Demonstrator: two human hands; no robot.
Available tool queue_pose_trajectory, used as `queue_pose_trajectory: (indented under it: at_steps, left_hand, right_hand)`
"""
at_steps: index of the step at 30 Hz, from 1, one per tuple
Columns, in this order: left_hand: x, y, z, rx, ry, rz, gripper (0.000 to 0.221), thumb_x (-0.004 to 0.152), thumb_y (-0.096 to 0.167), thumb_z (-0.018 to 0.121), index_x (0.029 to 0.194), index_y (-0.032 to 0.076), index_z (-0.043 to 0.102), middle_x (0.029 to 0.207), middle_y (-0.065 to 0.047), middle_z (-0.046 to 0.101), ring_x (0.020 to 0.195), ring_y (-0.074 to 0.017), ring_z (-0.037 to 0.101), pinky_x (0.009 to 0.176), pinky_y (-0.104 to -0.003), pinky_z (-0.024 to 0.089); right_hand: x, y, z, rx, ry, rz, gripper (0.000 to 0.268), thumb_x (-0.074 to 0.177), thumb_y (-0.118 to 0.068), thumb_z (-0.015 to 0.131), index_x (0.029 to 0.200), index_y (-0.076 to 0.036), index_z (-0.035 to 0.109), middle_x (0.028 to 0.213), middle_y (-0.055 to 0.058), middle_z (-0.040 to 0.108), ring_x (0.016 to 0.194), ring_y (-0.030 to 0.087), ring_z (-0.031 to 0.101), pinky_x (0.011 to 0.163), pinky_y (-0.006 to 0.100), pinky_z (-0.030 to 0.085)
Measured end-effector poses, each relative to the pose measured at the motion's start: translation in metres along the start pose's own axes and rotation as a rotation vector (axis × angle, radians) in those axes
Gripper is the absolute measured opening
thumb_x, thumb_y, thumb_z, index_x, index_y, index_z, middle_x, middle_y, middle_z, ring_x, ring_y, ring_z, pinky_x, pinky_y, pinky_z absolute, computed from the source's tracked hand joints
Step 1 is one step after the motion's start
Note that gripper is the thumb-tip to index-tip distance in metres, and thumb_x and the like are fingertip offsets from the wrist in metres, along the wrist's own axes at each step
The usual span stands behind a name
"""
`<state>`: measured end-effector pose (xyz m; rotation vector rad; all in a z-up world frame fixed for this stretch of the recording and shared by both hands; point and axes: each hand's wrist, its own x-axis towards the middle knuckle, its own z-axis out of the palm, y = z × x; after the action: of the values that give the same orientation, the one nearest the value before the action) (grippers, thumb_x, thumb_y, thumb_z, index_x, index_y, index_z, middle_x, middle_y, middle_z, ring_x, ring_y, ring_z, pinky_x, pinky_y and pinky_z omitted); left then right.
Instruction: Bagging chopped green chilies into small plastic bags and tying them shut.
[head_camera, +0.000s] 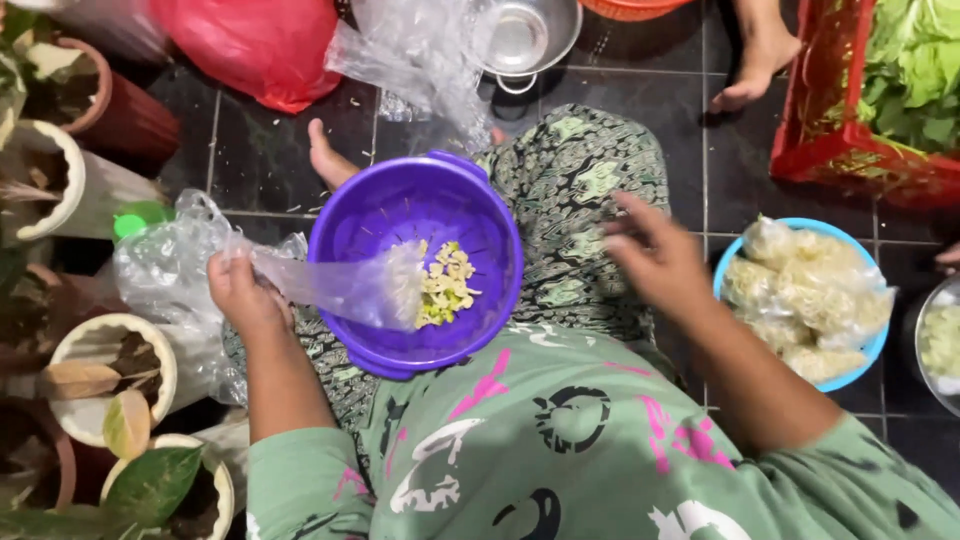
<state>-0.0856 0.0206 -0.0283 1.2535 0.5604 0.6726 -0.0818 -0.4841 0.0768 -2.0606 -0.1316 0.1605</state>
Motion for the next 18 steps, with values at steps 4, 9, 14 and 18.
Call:
queue_pose_trajectory:
  at_steps: [4,9,14,18]
  left_hand:
    - [0.017,-0.006,-0.01,-0.106,0.148,-0.051,0.018,0.095,0.013,0.067,0.109,0.017,0.056,0.099,0.0,0.057,0.093,-0.0154,0.059,0.086,-0.031,0.054]
    - [0.02,-0.006,-0.004,-0.067,0.181,-0.056,0.013,0.095,0.011,0.064,0.094,0.018,0.053,0.08,0.003,0.053,0.072,-0.0099,0.053,0.061,-0.025,0.044]
    - [0.016,-0.003,-0.002,-0.115,0.128,-0.038,0.01,0.093,0.004,0.048,0.096,0.013,0.048,0.083,-0.001,0.05,0.079,-0.0142,0.054,0.075,-0.031,0.052]
    - [0.032,-0.018,-0.02,-0.25,0.207,-0.025,0.04,0.089,0.03,0.063,0.124,0.011,0.059,0.126,-0.013,0.06,0.122,-0.0254,0.06,0.112,-0.045,0.049]
  right_hand:
    - [-0.033,0.092,-0.111,-0.264,0.425,-0.126,0.043,0.099,0.001,0.069,0.142,-0.001,0.065,0.13,0.021,0.066,0.11,0.034,0.066,0.098,0.045,0.05]
    - [-0.115,0.236,-0.233,-0.954,0.757,0.145,0.045,0.106,-0.03,0.078,0.141,-0.002,0.077,0.123,0.021,0.076,0.111,0.043,0.065,0.097,0.049,0.044]
    - [-0.145,0.232,-0.179,-0.575,0.608,0.921,0.063,0.103,-0.04,0.055,0.157,-0.009,0.047,0.143,0.032,0.053,0.123,0.06,0.049,0.101,0.065,0.038]
    - [-0.149,0.278,-0.164,-0.707,0.801,0.63,0.055,0.103,-0.019,0.065,0.154,-0.007,0.049,0.146,0.032,0.05,0.129,0.053,0.042,0.102,0.063,0.03]
